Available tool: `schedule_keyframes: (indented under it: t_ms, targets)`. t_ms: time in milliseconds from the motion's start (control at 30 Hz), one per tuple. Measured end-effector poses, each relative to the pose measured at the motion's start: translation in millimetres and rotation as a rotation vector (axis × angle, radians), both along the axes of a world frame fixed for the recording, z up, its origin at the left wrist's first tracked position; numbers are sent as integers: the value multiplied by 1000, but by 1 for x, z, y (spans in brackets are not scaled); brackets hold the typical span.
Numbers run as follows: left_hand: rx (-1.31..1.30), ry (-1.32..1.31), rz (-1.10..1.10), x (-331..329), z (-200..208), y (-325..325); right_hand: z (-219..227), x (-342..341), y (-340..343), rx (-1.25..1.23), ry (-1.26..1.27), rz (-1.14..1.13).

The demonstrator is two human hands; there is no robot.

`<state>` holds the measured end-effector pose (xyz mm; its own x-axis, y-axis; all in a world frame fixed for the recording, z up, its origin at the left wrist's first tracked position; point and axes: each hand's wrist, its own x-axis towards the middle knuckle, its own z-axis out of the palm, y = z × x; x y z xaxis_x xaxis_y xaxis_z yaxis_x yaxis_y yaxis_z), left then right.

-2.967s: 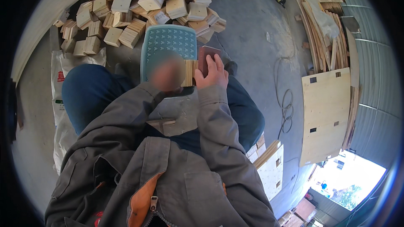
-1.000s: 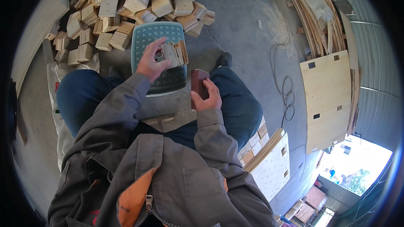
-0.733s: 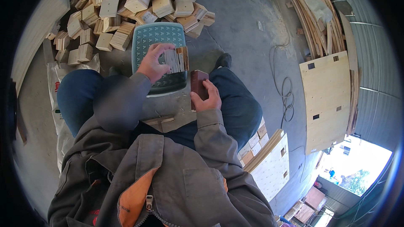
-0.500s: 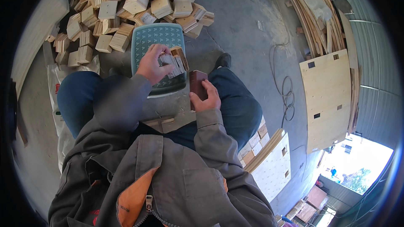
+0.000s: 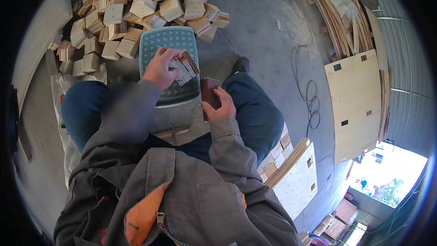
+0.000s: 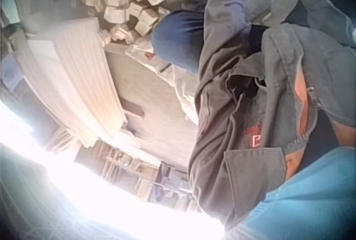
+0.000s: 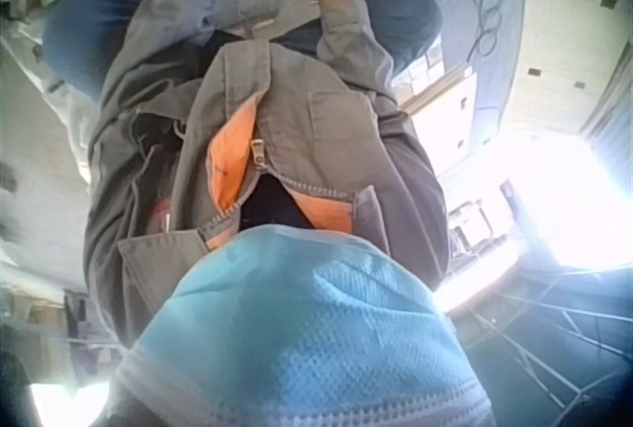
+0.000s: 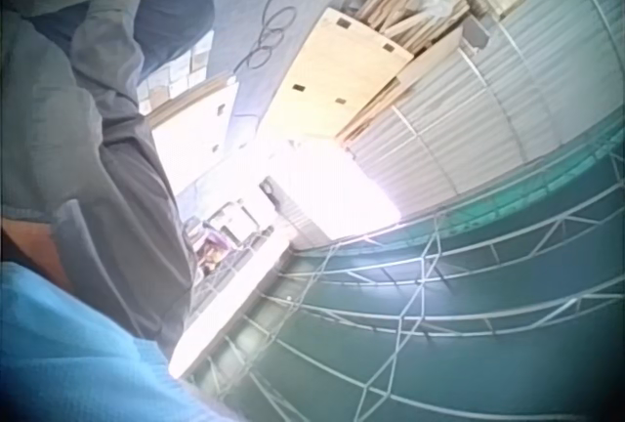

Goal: The person sits on a low stool and sands small wooden blocks using a sanding block. They pick up blocks from a pile, sand the edges and faces, and place the finished blocks onto a nearby stack.

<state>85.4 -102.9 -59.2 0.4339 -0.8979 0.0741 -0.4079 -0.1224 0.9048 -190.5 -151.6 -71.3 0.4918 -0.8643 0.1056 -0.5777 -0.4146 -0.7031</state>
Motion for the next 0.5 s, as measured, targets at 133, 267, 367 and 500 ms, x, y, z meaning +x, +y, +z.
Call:
schedule_keyframes:
  t_ms: [133, 267, 367, 500]
  targets:
    - [50, -70, -48, 4, 2, 1, -2, -1, 0, 19, 13, -2]
    - [20, -57, -55, 4, 0, 1, -3, 0, 1, 54, 24, -8]
    - [19, -53, -45, 5, -1, 1, -2, 1, 0, 68, 44, -6]
    - [34, -1, -62, 6, -1, 0, -3, 1, 0, 77, 62, 2]
